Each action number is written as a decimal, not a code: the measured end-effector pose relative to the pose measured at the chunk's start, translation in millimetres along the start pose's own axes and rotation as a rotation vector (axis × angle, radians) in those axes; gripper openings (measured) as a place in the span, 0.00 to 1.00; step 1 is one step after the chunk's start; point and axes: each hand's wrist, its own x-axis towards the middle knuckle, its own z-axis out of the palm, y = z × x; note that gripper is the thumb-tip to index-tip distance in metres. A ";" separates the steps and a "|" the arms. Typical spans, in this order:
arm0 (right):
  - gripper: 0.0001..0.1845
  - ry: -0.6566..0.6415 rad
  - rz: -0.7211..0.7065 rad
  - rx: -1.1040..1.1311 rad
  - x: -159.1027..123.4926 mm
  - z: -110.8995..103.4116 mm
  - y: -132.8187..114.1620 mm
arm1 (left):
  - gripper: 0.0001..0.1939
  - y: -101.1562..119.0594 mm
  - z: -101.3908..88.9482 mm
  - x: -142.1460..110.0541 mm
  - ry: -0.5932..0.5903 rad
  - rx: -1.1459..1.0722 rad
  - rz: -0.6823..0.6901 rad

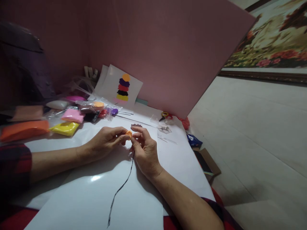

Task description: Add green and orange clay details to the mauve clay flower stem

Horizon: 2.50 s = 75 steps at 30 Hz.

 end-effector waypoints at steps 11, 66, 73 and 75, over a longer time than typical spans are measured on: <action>0.08 -0.001 -0.008 -0.033 1.6 -0.5 2.6 | 0.16 1.8 -0.3 -0.3 -0.019 -0.023 0.012; 0.10 -0.046 0.089 -0.103 -1.3 -1.0 -1.6 | 0.11 -0.2 0.6 -1.6 0.007 -0.021 -0.045; 0.12 -0.058 0.145 -0.056 -2.0 -0.7 -3.4 | 0.13 -4.1 4.0 -0.3 0.036 0.004 -0.036; 0.14 -0.063 0.136 -0.065 -1.8 -0.8 -4.5 | 0.14 -3.5 3.5 0.0 0.047 -0.014 -0.037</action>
